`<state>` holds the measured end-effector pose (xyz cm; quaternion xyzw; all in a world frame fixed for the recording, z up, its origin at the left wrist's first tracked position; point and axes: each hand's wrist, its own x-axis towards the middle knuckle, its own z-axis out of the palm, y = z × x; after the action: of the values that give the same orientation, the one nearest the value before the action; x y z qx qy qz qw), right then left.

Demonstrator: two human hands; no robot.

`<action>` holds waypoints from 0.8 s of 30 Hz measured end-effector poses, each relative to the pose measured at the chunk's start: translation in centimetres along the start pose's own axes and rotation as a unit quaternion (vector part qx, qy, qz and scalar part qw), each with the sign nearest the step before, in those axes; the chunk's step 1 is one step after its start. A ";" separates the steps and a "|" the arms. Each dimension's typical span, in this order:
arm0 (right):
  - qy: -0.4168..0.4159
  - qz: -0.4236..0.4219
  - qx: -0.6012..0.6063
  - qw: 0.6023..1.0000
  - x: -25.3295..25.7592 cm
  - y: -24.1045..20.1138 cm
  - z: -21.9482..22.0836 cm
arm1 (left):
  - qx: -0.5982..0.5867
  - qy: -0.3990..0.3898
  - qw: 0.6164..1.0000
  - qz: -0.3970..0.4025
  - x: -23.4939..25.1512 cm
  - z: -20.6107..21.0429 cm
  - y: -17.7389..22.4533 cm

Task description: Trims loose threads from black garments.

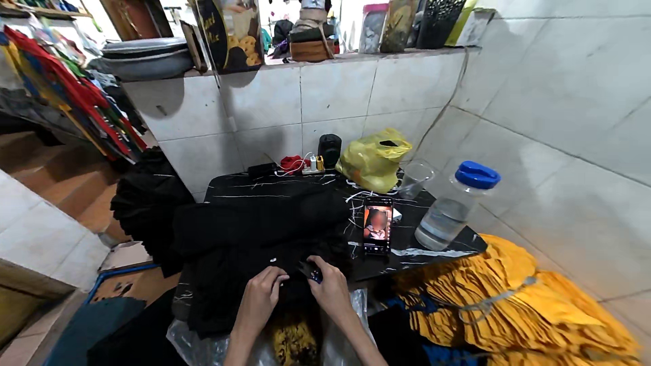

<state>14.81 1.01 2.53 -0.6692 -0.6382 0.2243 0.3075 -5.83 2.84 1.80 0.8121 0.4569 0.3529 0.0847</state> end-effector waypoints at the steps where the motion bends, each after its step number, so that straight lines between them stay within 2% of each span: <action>1: 0.001 -0.014 0.005 1.000 -0.1 0.3 0.1 | -0.009 -0.010 1.000 -0.018 0.0 -0.2 0.0; 4: -0.010 -0.046 0.021 0.999 -0.2 0.8 0.4 | -0.051 -0.024 0.996 -0.062 0.1 -0.7 -0.1; 7: -0.054 -0.073 0.023 0.996 -0.5 0.6 0.2 | -0.046 -0.029 0.996 -0.074 0.1 -0.8 0.2; 9: -0.085 -0.087 0.014 0.992 -0.6 0.0 0.3 | -0.024 -0.031 0.996 -0.075 0.2 -0.9 0.7; 14: -0.103 -0.114 0.025 0.988 -0.6 -0.8 1.3 | -0.010 -0.006 0.999 -0.043 0.1 -0.5 0.9; 17: -0.089 -0.134 0.027 0.987 -0.5 -0.9 1.8 | -0.007 0.003 0.999 -0.041 0.1 -0.6 1.0; 21: -0.049 -0.092 0.005 0.995 -0.4 -1.1 1.9 | -0.040 0.015 0.998 -0.051 -0.2 -1.1 1.3; 22: -0.031 -0.084 0.008 0.996 -0.3 -1.0 1.9 | -0.062 -0.006 0.996 -0.059 -0.4 -1.6 1.5; 23: -0.017 -0.082 0.003 0.996 -0.3 -0.9 1.9 | -0.098 -0.064 0.991 -0.068 -0.8 -2.3 1.9; 24: -0.006 -0.085 -0.006 0.996 -0.2 -0.7 1.8 | -0.141 -0.157 0.974 -0.075 -1.1 -3.1 2.2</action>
<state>13.02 1.00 1.76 -0.6128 -0.6960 0.1972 0.3180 -6.71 0.15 4.54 0.8004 0.4433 0.2745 0.2958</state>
